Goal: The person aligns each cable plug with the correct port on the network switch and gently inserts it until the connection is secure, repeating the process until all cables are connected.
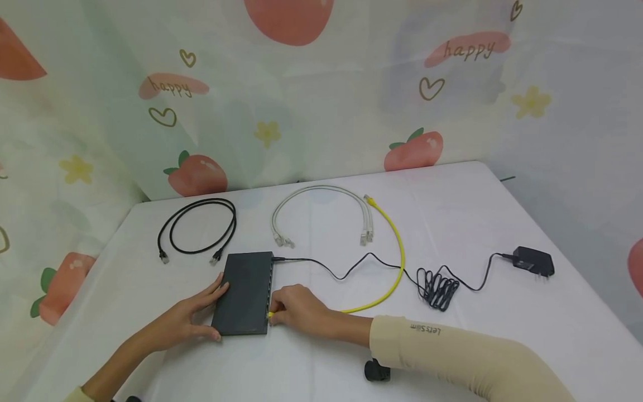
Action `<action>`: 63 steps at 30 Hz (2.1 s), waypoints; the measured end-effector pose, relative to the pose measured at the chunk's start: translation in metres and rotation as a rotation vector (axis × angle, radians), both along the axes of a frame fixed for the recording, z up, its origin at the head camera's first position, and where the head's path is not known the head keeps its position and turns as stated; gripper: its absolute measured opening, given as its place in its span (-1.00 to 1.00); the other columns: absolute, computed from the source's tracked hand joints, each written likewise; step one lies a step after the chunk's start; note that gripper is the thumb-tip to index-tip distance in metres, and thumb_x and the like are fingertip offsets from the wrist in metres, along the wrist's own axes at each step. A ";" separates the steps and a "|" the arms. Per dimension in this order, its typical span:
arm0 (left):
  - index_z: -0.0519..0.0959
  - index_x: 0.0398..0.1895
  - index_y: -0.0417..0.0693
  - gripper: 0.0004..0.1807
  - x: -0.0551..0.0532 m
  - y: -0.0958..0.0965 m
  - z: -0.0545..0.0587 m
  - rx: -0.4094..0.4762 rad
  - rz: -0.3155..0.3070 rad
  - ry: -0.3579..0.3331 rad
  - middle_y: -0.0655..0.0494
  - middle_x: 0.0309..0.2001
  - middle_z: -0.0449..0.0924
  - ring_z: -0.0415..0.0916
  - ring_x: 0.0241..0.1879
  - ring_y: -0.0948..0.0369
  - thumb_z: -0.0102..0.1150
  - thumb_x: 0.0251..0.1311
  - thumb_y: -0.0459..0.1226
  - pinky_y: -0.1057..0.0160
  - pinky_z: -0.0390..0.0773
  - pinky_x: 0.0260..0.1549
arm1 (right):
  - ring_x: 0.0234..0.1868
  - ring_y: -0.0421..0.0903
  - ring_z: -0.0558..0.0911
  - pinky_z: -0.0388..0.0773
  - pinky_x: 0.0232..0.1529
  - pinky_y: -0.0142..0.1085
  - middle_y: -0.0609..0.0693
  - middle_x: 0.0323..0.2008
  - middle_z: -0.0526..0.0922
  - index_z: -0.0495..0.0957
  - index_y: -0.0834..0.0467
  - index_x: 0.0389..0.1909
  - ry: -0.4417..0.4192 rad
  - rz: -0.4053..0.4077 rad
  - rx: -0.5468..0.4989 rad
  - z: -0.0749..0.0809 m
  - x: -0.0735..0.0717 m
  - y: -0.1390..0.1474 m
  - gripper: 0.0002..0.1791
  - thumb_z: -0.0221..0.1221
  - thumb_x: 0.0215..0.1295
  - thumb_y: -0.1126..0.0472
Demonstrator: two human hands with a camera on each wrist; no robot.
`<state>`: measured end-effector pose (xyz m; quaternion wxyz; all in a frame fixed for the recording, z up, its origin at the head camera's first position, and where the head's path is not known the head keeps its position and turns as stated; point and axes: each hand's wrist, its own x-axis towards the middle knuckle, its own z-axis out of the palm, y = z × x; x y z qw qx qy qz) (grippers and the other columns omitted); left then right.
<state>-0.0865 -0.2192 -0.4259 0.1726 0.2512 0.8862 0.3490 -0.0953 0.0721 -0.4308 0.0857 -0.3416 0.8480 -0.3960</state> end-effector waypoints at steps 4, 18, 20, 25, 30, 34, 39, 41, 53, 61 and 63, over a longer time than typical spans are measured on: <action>0.08 0.46 -0.01 0.07 -0.001 0.000 0.001 0.004 0.001 0.007 0.07 0.48 -0.25 -0.19 0.41 -0.01 0.42 -0.13 0.03 -0.10 0.05 0.25 | -0.48 -0.37 0.47 0.46 -0.39 -0.48 -0.25 -0.55 0.57 0.58 0.11 -0.54 0.007 0.001 -0.001 0.000 0.000 0.000 -0.85 0.39 0.00 0.33; 0.07 0.46 -0.06 0.05 0.001 0.003 0.006 0.031 -0.017 -0.011 0.01 0.48 -0.27 -0.22 0.41 -0.06 0.38 -0.08 0.03 -0.16 0.04 0.23 | -0.48 -0.36 0.48 0.48 -0.40 -0.48 -0.23 -0.52 0.56 0.56 0.13 -0.48 -0.058 0.027 -0.003 0.005 0.001 0.003 -0.85 0.36 0.04 0.35; 0.07 0.46 -0.06 0.05 0.001 0.003 0.007 0.036 -0.017 -0.013 0.01 0.49 -0.27 -0.23 0.41 -0.06 0.38 -0.08 0.03 -0.17 0.04 0.23 | -0.48 -0.36 0.47 0.48 -0.39 -0.49 -0.23 -0.52 0.56 0.56 0.13 -0.47 -0.056 0.032 0.007 0.005 0.001 0.003 -0.85 0.36 0.04 0.34; 0.07 0.46 -0.02 0.05 0.001 0.001 0.004 0.043 -0.011 -0.019 0.05 0.49 -0.28 -0.23 0.41 -0.05 0.39 -0.09 0.04 -0.17 0.03 0.24 | -0.48 -0.36 0.48 0.48 -0.38 -0.50 -0.23 -0.52 0.56 0.56 0.14 -0.45 -0.055 0.045 0.019 0.006 0.000 0.004 -0.85 0.38 0.03 0.33; 0.07 0.46 0.00 0.05 0.001 0.000 0.002 0.051 -0.007 -0.022 0.06 0.49 -0.28 -0.23 0.42 -0.04 0.39 -0.09 0.05 -0.17 0.05 0.23 | -0.46 -0.37 0.50 0.49 -0.37 -0.49 -0.23 -0.50 0.58 0.58 0.14 -0.43 -0.062 0.050 0.006 0.006 -0.001 0.005 -0.86 0.37 0.03 0.32; 0.08 0.46 0.01 0.04 0.001 0.001 0.002 0.063 -0.001 -0.030 0.07 0.49 -0.28 -0.24 0.42 -0.05 0.41 -0.10 0.02 -0.17 0.04 0.23 | -0.46 -0.37 0.52 0.50 -0.37 -0.49 -0.22 -0.50 0.58 0.59 0.15 -0.41 -0.056 0.052 0.003 0.005 -0.003 0.009 -0.87 0.36 0.04 0.33; 0.09 0.46 0.02 0.04 0.002 0.001 0.003 0.066 0.003 -0.034 0.07 0.49 -0.28 -0.25 0.42 -0.04 0.42 -0.10 0.01 -0.18 0.02 0.24 | -0.44 -0.37 0.53 0.51 -0.36 -0.49 -0.20 -0.48 0.59 0.59 0.16 -0.39 -0.057 0.053 0.003 0.005 -0.004 0.013 -0.87 0.35 0.04 0.34; 0.08 0.46 0.02 0.04 0.002 0.001 0.003 0.062 0.005 -0.034 0.06 0.49 -0.28 -0.25 0.42 -0.05 0.42 -0.10 0.01 -0.18 0.02 0.24 | -0.44 -0.37 0.53 0.51 -0.35 -0.49 -0.22 -0.47 0.59 0.60 0.15 -0.38 -0.062 0.049 0.005 0.005 -0.005 0.015 -0.87 0.35 0.04 0.33; 0.07 0.46 0.01 0.04 0.003 0.003 0.005 0.049 0.003 -0.039 0.05 0.49 -0.28 -0.25 0.41 -0.08 0.41 -0.08 0.03 -0.22 0.02 0.23 | -0.42 -0.34 0.53 0.52 -0.31 -0.45 -0.22 -0.48 0.59 0.60 0.18 -0.37 -0.059 0.022 -0.008 0.009 -0.007 0.021 -0.84 0.36 0.02 0.32; 0.08 0.46 0.00 0.05 0.003 0.002 0.005 0.049 0.005 -0.039 0.05 0.49 -0.27 -0.24 0.42 -0.06 0.41 -0.09 0.03 -0.19 0.02 0.23 | -0.42 -0.33 0.55 0.52 -0.30 -0.43 -0.20 -0.45 0.60 0.61 0.18 -0.34 -0.030 -0.027 0.005 0.014 -0.013 0.032 -0.84 0.36 0.04 0.29; 0.08 0.46 0.00 0.05 0.003 0.002 0.005 0.049 0.001 -0.036 0.06 0.49 -0.27 -0.24 0.42 -0.06 0.41 -0.09 0.03 -0.19 0.03 0.23 | -0.41 -0.32 0.56 0.53 -0.30 -0.42 -0.21 -0.44 0.60 0.61 0.19 -0.33 -0.036 -0.038 0.003 0.015 -0.015 0.035 -0.84 0.36 0.05 0.28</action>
